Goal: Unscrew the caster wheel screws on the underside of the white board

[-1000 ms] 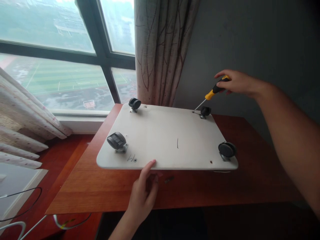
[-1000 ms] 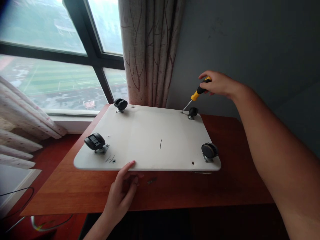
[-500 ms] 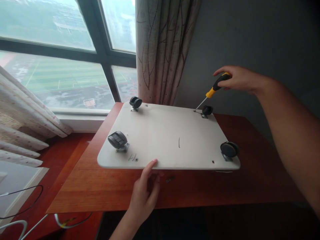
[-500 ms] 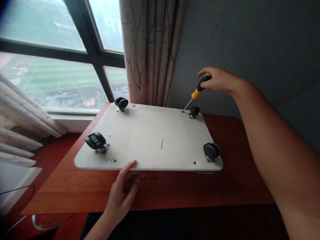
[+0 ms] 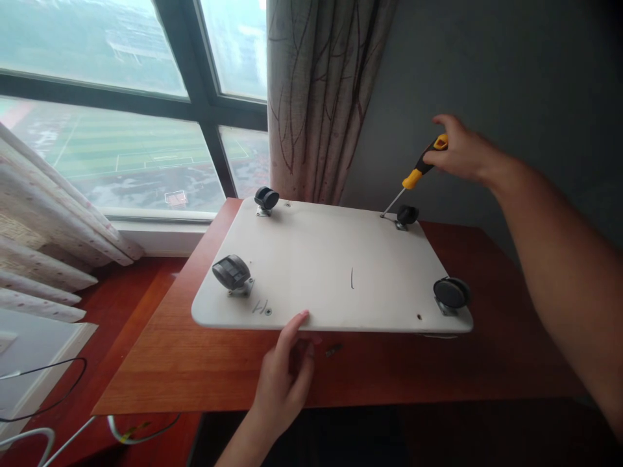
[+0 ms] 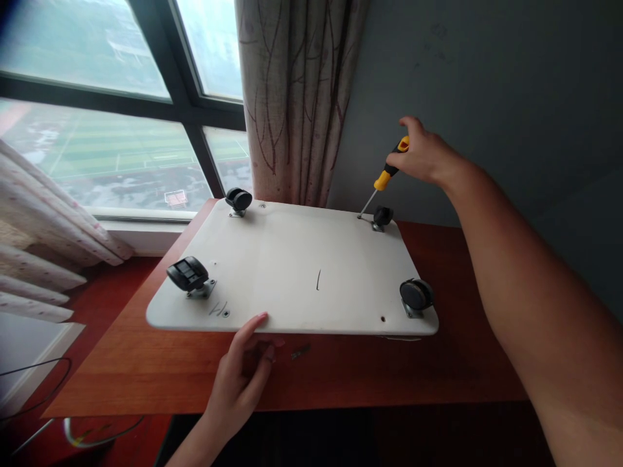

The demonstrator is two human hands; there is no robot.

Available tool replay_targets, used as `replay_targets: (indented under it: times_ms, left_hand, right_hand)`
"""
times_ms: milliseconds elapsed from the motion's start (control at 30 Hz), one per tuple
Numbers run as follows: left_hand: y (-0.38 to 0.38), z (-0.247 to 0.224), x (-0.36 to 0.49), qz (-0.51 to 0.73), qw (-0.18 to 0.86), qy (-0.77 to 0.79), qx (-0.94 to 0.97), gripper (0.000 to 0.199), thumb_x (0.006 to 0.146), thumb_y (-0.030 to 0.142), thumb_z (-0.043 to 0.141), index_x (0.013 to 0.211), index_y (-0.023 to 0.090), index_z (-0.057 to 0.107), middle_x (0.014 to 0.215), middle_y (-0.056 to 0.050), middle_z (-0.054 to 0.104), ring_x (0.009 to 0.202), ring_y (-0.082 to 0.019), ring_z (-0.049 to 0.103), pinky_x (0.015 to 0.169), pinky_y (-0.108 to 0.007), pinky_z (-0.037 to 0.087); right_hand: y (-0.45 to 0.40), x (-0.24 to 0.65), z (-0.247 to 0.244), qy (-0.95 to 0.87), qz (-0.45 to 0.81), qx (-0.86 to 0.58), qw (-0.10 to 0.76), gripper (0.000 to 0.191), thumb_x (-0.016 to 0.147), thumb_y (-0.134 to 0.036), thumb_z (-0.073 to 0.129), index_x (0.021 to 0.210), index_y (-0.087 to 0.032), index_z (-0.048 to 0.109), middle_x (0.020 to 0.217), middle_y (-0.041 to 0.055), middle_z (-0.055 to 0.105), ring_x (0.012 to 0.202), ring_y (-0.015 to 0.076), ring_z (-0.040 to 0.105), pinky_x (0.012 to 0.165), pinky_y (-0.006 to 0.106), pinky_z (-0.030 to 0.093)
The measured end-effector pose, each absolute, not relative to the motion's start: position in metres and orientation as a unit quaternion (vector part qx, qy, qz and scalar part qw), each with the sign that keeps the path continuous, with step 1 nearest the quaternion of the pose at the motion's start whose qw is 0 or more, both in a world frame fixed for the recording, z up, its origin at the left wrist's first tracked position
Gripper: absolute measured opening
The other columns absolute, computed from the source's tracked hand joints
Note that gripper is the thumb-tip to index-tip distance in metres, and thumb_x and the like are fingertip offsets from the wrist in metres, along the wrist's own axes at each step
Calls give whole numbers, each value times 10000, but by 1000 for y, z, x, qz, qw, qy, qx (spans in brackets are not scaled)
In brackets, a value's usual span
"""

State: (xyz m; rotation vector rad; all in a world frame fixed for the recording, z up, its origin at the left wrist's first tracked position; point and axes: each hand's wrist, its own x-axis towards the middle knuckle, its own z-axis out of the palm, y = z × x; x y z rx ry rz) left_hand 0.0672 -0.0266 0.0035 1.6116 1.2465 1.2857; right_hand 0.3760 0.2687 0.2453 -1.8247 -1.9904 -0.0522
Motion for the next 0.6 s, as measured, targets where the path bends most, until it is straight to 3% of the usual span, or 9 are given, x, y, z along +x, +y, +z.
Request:
replay_targets:
  times_ms: [67, 167, 267, 367, 433, 533, 600]
  left_hand:
    - [-27, 3, 67, 498, 360, 482, 624, 516, 986, 125, 482, 1475, 265, 396, 1017, -48, 718, 860, -154, 717, 701, -201, 550]
    - [-26, 4, 67, 500, 357, 482, 625, 519, 984, 124, 485, 1474, 275, 399, 1012, -43, 720, 852, -151, 717, 692, -194, 544]
    - [-26, 5, 67, 499, 351, 484, 628, 513, 986, 123, 488, 1468, 277, 404, 994, -36, 721, 819, -139, 709, 688, -187, 537]
    - [-26, 6, 67, 497, 350, 483, 631, 502, 993, 125, 478, 1464, 282, 404, 988, -30, 718, 785, -125, 695, 682, -183, 535]
    - [-26, 7, 67, 496, 352, 483, 630, 496, 997, 126, 468, 1462, 286, 403, 992, -28, 715, 787, -125, 697, 667, -178, 532]
    - [-25, 7, 67, 496, 353, 486, 627, 496, 996, 125, 468, 1461, 282, 401, 996, -32, 714, 844, -142, 714, 663, -179, 535]
    - [-25, 8, 67, 497, 351, 485, 628, 493, 993, 122, 473, 1456, 276, 407, 995, -36, 716, 873, -152, 723, 667, -182, 538]
  right_hand:
    - [263, 370, 252, -678, -103, -714, 145, 530, 820, -564, 625, 1247, -250, 645, 831, 64, 665, 801, 262, 610, 832, 508, 499]
    - [254, 363, 258, -667, -154, -721, 106, 465, 872, -650, 519, 953, -241, 724, 716, 66, 619, 795, 278, 606, 803, 494, 482]
    - [254, 365, 259, -713, -105, -682, 128, 326, 849, -427, 599, 1109, -271, 716, 820, 46, 634, 740, 210, 588, 757, 399, 489]
    - [258, 369, 258, -734, 36, -655, 178, 495, 780, -291, 628, 1274, -304, 653, 987, 44, 634, 724, 166, 594, 691, 331, 510]
    - [259, 369, 256, -727, 37, -656, 199, 374, 801, -354, 628, 1157, -267, 703, 957, 55, 645, 762, 192, 616, 697, 341, 520]
    - [259, 364, 249, -722, -108, -653, 202, 275, 849, -449, 587, 906, -215, 719, 859, 85, 677, 867, 261, 635, 816, 407, 505]
    - [259, 361, 245, -734, -129, -631, 215, 226, 841, -381, 579, 932, -216, 704, 926, 88, 710, 932, 264, 641, 872, 406, 493]
